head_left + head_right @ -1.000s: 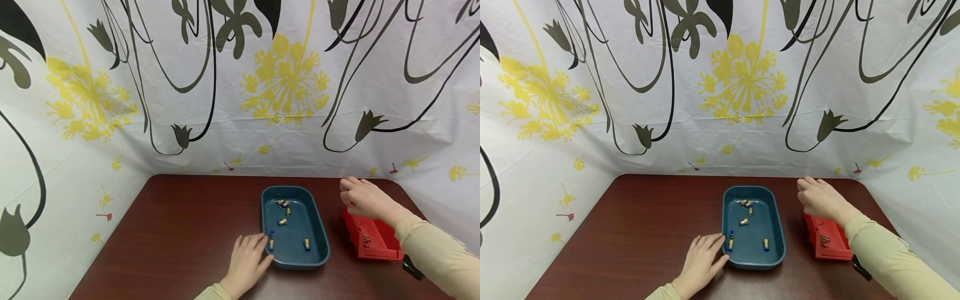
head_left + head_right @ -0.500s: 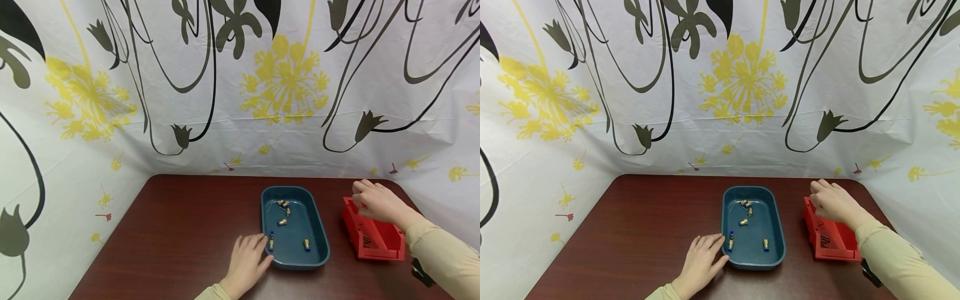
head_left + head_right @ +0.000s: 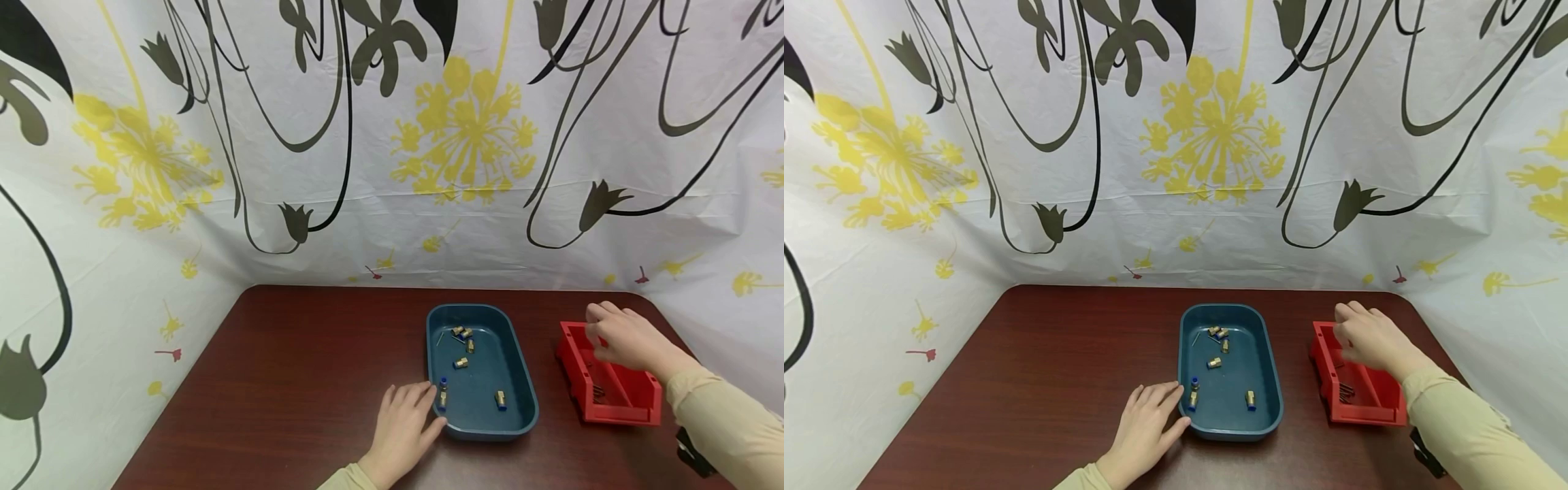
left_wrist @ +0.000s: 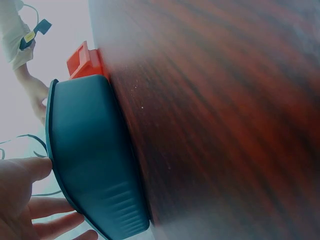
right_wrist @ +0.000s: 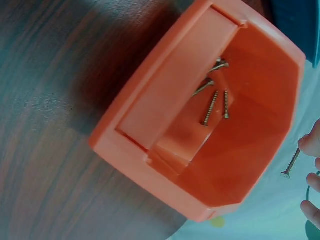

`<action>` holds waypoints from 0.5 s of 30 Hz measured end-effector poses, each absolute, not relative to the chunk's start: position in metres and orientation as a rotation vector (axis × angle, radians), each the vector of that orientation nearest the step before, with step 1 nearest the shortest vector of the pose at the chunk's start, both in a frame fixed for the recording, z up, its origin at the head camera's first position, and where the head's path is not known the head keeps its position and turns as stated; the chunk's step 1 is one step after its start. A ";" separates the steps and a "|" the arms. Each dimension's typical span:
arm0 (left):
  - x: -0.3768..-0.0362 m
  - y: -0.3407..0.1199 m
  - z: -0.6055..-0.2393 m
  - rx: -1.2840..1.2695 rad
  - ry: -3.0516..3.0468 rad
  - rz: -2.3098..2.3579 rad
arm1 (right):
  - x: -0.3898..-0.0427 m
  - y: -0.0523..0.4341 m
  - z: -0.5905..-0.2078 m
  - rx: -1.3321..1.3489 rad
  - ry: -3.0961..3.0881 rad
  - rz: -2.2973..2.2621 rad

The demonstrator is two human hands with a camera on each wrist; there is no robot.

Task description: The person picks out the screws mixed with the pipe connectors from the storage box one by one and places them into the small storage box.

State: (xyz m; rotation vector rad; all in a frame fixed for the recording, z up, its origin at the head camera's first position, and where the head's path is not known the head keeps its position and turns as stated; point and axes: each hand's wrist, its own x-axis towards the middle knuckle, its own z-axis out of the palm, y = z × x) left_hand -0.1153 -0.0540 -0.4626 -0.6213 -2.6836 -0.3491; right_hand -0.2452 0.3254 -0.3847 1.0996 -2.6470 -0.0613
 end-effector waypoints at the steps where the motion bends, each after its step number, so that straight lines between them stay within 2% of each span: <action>1: -0.115 -0.054 -0.463 -0.622 -2.680 -0.348 | -0.245 0.326 -0.386 1.099 -2.647 -0.060; 15: -0.115 -0.054 -0.463 -0.625 -2.656 -0.342 | -0.246 0.329 -0.406 1.074 -2.742 -0.060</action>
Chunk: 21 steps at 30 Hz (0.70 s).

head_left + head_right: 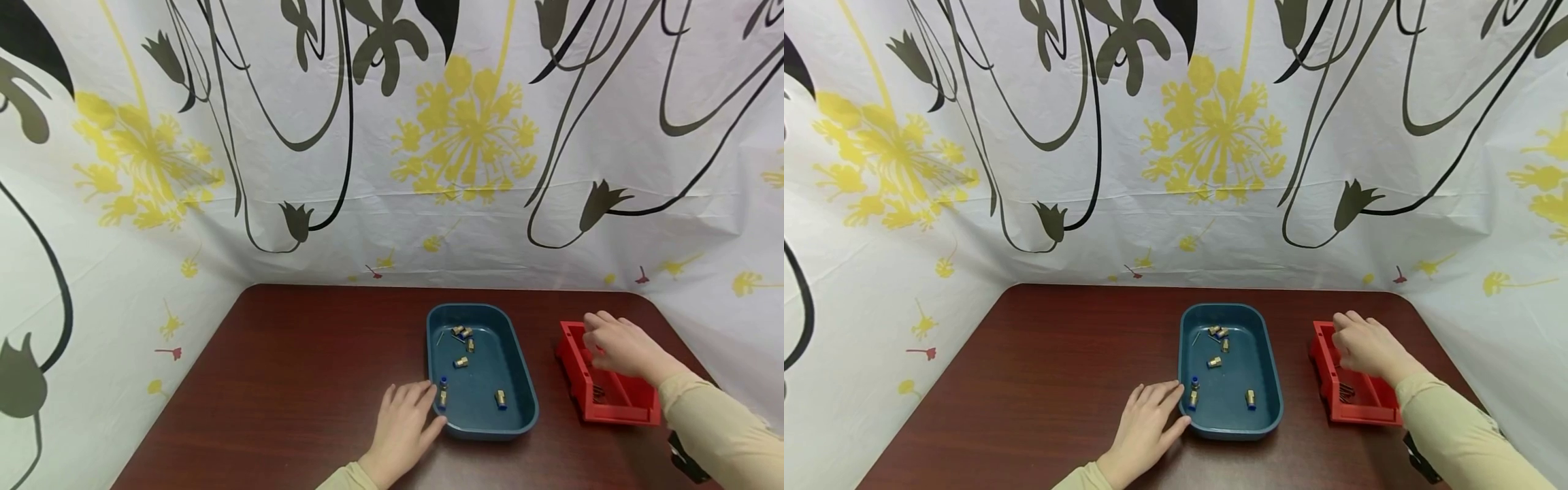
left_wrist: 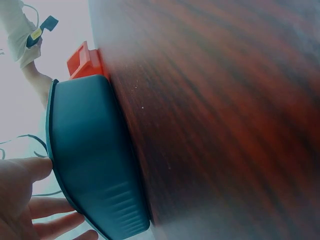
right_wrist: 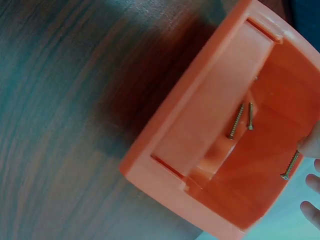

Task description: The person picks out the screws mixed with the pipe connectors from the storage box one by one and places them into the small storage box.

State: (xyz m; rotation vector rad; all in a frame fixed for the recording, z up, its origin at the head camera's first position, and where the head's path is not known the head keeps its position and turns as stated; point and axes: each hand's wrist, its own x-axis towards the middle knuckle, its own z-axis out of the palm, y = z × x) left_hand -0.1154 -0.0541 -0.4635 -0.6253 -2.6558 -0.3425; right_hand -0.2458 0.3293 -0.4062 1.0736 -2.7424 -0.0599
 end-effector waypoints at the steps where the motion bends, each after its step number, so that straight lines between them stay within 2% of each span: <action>1: -0.115 -0.054 -0.464 -0.625 -2.656 -0.344 | -0.246 0.329 -0.408 1.075 -2.743 -0.064; 8: -0.115 -0.055 -0.464 -0.625 -2.652 -0.343 | -0.247 0.331 -0.423 1.117 -2.719 -0.055; 21: -0.116 -0.055 -0.464 -0.630 -2.650 -0.339 | -0.240 0.327 -0.444 0.965 -2.929 -0.022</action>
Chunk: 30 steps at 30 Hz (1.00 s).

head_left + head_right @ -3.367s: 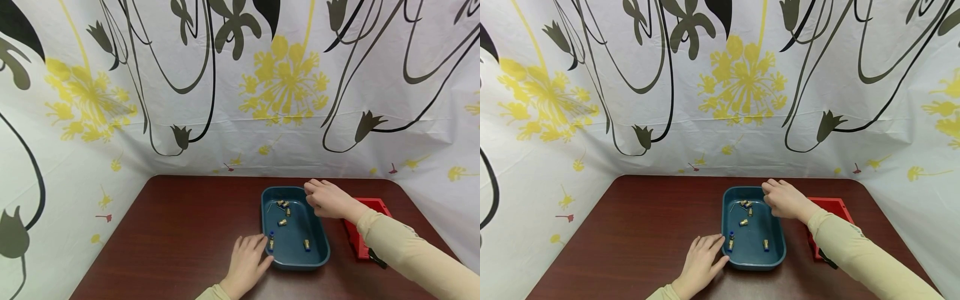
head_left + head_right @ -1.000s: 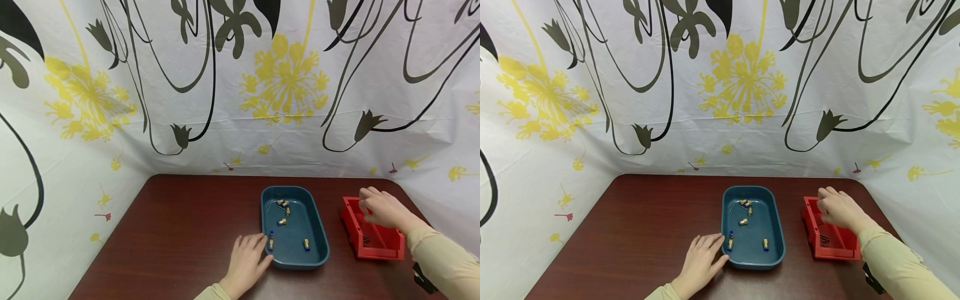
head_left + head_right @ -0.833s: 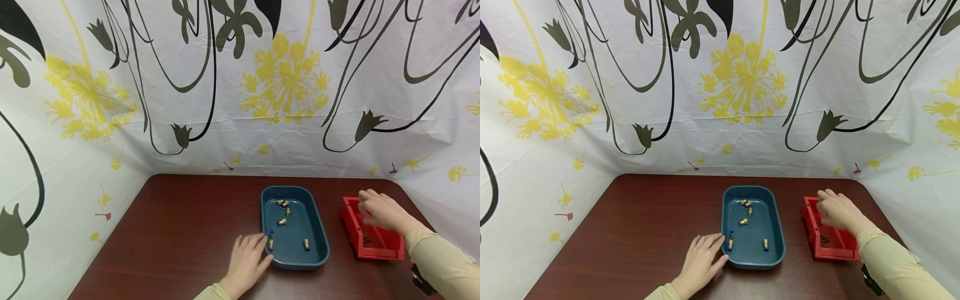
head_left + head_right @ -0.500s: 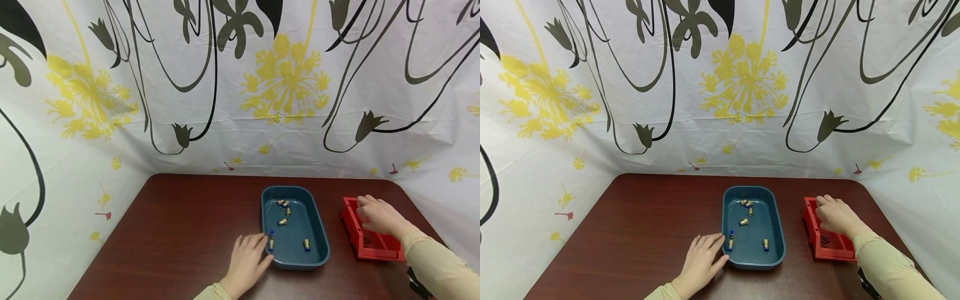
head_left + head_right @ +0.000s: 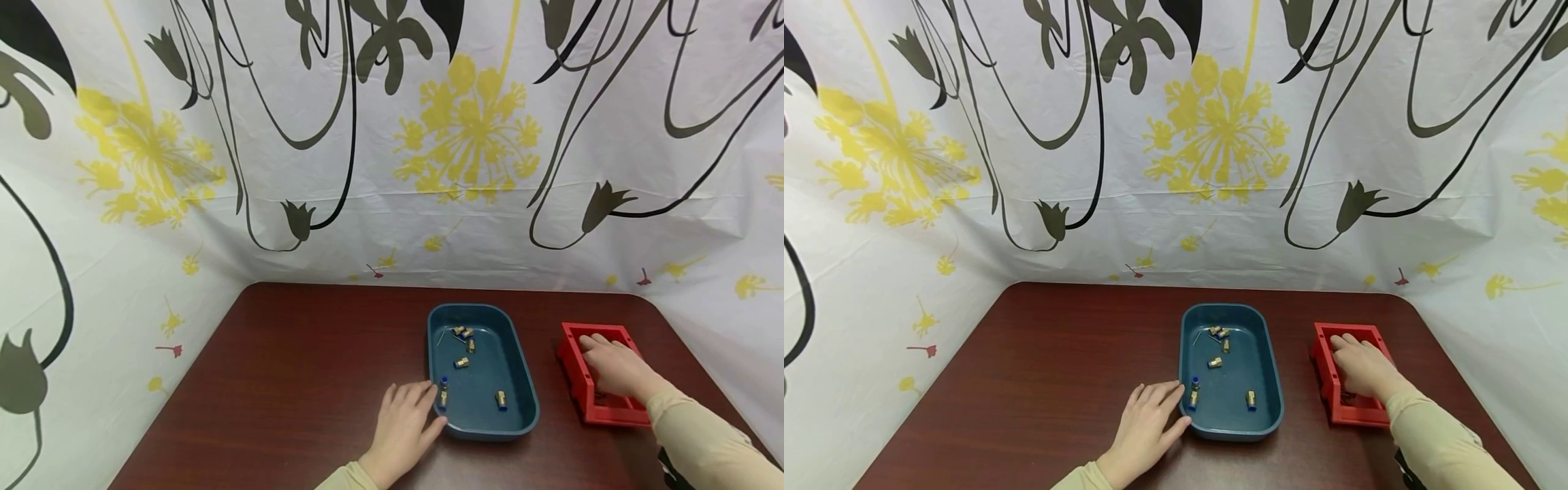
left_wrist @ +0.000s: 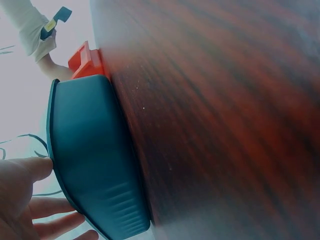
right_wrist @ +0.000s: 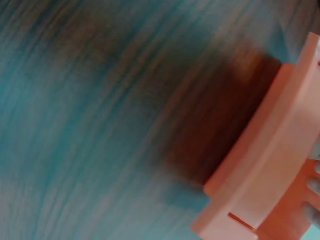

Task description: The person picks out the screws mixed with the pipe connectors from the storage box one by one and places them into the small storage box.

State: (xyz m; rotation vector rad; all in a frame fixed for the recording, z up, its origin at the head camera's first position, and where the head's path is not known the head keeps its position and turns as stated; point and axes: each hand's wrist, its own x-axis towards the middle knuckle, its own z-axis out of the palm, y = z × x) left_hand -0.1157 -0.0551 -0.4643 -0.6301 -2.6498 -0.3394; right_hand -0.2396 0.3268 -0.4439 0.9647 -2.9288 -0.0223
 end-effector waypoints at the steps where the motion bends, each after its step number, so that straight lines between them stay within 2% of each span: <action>1: -0.116 -0.055 -0.464 -0.630 -2.651 -0.338 | -0.239 0.327 -0.446 0.952 -2.943 -0.015; 20: -0.115 -0.055 -0.464 -0.632 -2.654 -0.352 | -0.234 0.329 -0.457 0.932 -2.988 0.037; 30: -0.115 -0.055 -0.462 -0.631 -2.654 -0.350 | -0.236 0.333 -0.439 1.041 -2.868 -0.044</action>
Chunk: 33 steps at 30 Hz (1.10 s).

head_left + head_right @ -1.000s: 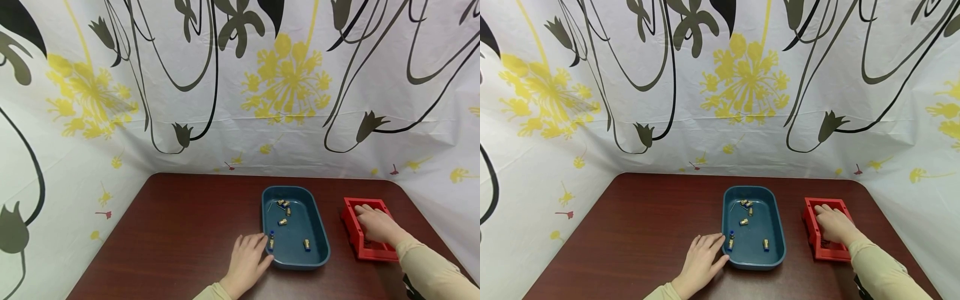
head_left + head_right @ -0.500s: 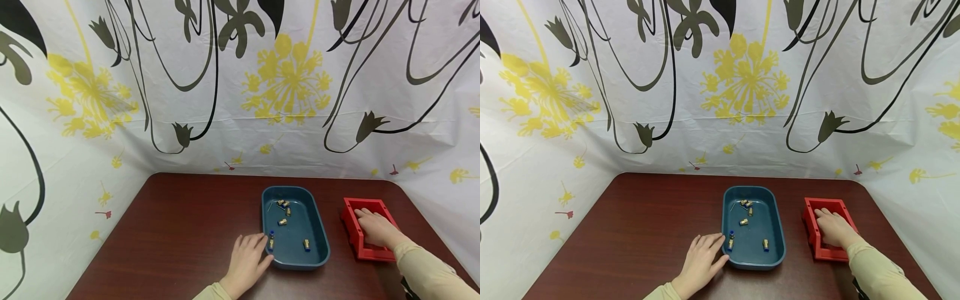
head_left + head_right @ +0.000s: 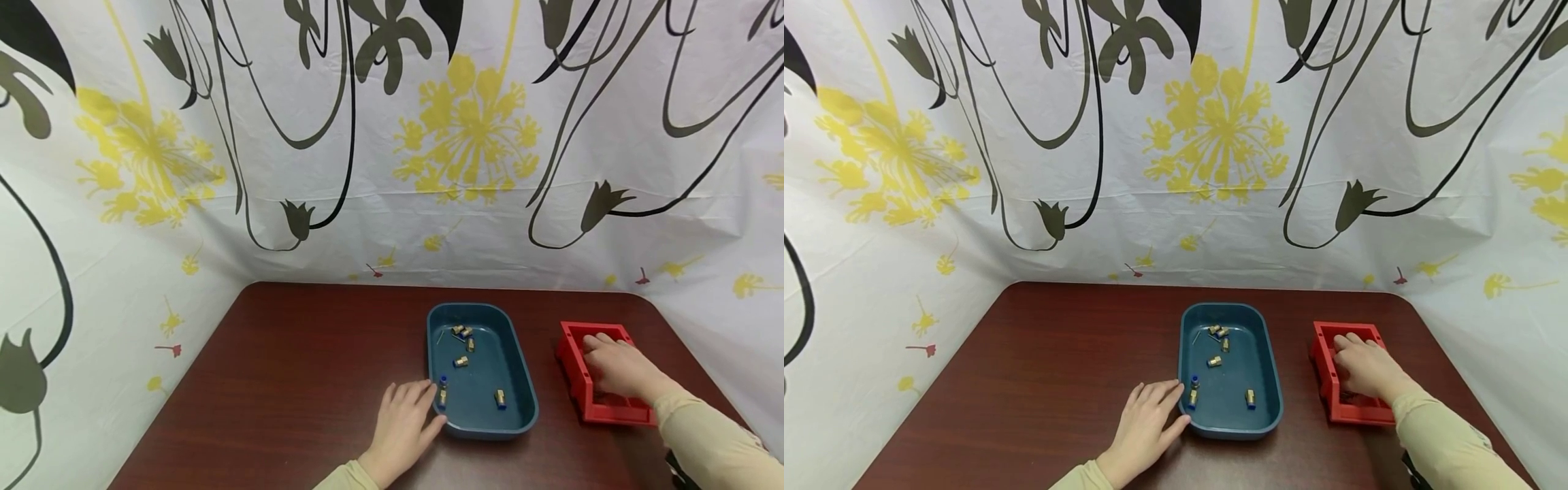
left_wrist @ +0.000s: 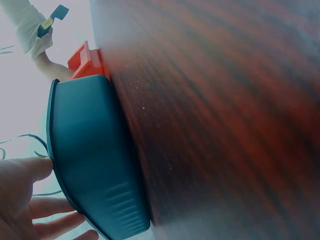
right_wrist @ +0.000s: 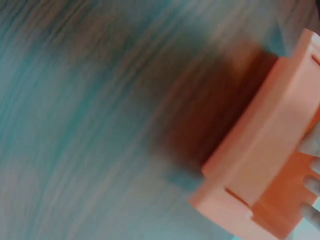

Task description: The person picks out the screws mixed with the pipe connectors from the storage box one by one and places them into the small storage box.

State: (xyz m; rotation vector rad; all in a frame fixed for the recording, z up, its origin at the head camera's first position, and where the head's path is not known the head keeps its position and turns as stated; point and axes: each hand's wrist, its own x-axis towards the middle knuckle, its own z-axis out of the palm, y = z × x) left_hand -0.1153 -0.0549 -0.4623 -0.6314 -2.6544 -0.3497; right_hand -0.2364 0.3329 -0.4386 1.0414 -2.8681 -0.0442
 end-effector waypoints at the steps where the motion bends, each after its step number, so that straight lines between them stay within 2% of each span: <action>1: -0.115 -0.055 -0.462 -0.632 -2.649 -0.349 | -0.236 0.334 -0.436 1.060 -2.849 -0.063; 15: -0.116 -0.055 -0.462 -0.635 -2.651 -0.340 | -0.237 0.332 -0.380 1.112 -2.643 -0.120; 33: -0.115 -0.054 -0.462 -0.629 -2.648 -0.329 | -0.245 0.265 -0.334 1.296 -2.428 -0.131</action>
